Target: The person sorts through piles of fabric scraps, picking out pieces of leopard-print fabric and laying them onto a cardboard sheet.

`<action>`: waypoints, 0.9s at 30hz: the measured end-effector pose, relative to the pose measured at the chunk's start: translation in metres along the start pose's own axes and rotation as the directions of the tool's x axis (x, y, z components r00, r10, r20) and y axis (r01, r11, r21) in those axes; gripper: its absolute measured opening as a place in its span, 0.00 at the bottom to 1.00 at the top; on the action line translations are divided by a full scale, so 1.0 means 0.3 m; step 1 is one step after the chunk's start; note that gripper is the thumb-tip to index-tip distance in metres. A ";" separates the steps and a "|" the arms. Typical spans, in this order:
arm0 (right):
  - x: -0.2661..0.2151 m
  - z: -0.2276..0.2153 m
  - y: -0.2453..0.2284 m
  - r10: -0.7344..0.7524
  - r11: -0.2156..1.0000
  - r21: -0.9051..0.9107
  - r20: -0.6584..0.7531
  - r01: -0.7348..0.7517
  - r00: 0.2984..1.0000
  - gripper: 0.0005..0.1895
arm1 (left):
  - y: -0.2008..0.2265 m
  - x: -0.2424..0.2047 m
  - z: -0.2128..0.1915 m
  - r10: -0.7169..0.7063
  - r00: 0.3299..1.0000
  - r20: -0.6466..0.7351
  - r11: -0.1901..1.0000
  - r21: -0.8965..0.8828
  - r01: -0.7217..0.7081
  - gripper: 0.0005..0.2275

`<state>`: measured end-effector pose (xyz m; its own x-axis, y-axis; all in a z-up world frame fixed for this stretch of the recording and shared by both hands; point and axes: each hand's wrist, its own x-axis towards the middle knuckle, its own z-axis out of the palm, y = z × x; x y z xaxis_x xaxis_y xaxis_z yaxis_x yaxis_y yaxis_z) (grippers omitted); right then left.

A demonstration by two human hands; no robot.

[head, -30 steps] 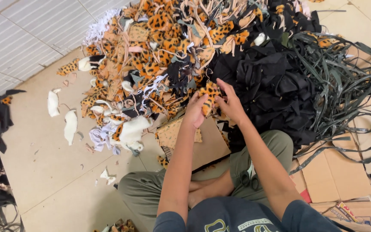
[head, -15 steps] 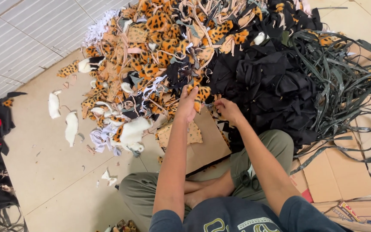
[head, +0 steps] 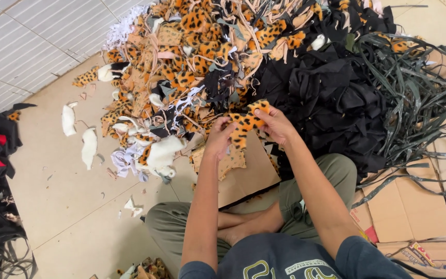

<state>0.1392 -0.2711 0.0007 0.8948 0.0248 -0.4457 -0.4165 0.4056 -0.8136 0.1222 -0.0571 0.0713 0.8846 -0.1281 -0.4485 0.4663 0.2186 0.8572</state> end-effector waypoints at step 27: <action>-0.005 0.094 0.223 -0.490 0.001 -0.908 0.365 0.419 0.792 0.13 | -0.181 -0.157 -0.072 0.149 0.989 -0.026 0.154 0.988 0.003 0.11</action>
<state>0.1146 -0.2183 -0.0424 0.9712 0.1543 0.1818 0.2286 -0.8186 -0.5268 0.0555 -0.0421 0.0404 0.9441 -0.0690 -0.3225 0.0626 -0.9226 0.3806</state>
